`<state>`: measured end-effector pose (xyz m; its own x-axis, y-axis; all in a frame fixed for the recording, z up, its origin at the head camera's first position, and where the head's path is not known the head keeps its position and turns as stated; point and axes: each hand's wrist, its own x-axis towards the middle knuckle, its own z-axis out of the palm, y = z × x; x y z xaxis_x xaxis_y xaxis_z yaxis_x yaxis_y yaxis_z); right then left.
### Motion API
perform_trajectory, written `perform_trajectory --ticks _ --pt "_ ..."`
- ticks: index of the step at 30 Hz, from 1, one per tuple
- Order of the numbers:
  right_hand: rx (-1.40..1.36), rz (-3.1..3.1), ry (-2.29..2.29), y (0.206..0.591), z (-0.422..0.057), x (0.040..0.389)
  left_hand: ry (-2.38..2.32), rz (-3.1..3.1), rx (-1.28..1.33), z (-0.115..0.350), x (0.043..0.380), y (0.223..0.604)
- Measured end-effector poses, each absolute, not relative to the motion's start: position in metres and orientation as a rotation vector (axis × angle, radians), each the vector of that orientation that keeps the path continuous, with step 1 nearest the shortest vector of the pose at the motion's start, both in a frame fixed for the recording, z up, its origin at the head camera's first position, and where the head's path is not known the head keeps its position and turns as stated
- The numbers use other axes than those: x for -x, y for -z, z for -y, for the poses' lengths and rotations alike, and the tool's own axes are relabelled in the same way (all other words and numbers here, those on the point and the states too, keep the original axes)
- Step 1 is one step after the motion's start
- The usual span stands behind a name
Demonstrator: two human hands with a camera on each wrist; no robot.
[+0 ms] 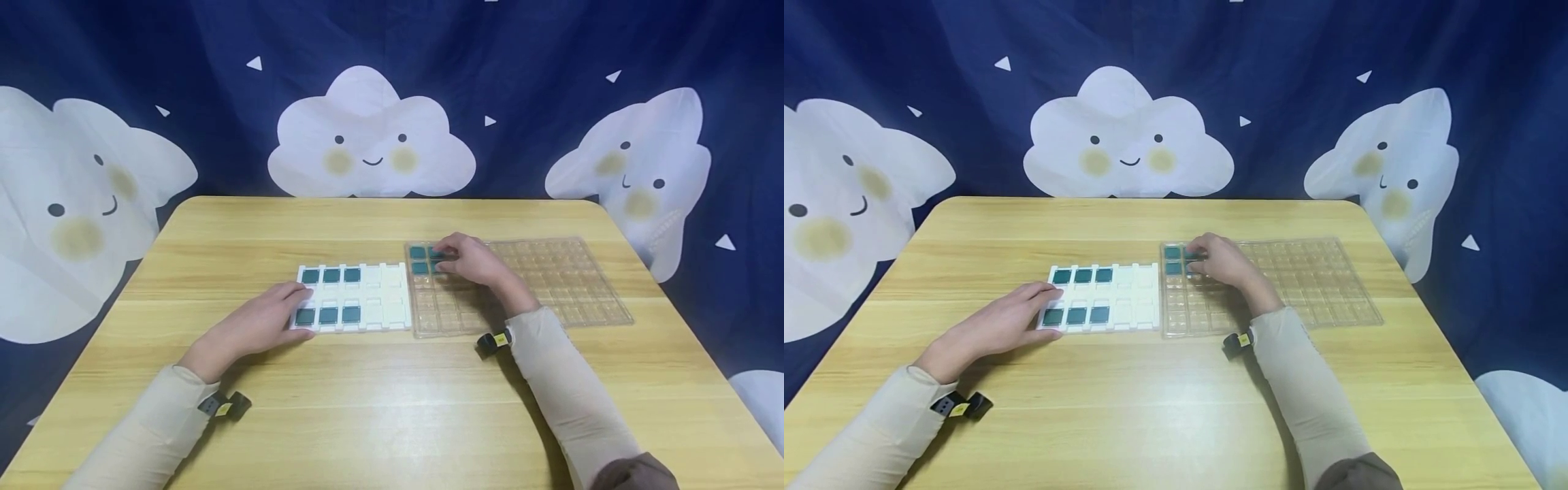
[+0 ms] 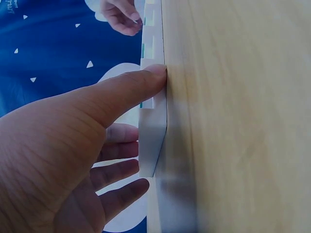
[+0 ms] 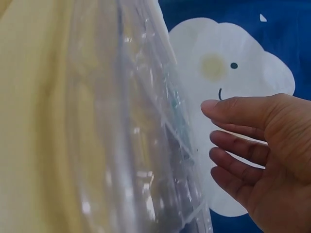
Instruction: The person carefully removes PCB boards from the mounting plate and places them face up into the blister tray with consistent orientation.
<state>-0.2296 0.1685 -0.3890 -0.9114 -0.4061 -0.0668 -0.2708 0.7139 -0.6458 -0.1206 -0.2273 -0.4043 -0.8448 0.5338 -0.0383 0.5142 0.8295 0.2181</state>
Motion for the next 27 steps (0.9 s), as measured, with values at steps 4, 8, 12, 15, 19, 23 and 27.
perform_trajectory --ticks 4,8,12,15,19,23,27 --pt "0.542 -2.722 0.986 0.385 -0.162 0.225 -0.298 -2.912 -0.837 0.228 0.121 0.405" --pt "0.585 -2.735 0.970 0.382 -0.155 0.221 -0.312 -2.912 -0.839 0.227 0.121 0.404" --pt "0.626 -2.724 0.991 0.378 -0.146 0.218 -0.321 -2.913 -0.845 0.226 0.121 0.403" --pt "0.636 -2.698 1.032 0.376 -0.138 0.216 -0.322 -2.915 -0.847 0.226 0.121 0.403" --pt "0.651 -2.677 1.062 0.373 -0.127 0.214 -0.325 -2.915 -0.850 0.226 0.121 0.403" --pt "0.694 -2.667 1.072 0.371 -0.115 0.213 -0.320 -2.916 -0.849 0.227 0.121 0.403" --pt "0.720 -2.663 1.077 0.370 -0.104 0.212 -0.314 -2.916 -0.846 0.227 0.121 0.403"
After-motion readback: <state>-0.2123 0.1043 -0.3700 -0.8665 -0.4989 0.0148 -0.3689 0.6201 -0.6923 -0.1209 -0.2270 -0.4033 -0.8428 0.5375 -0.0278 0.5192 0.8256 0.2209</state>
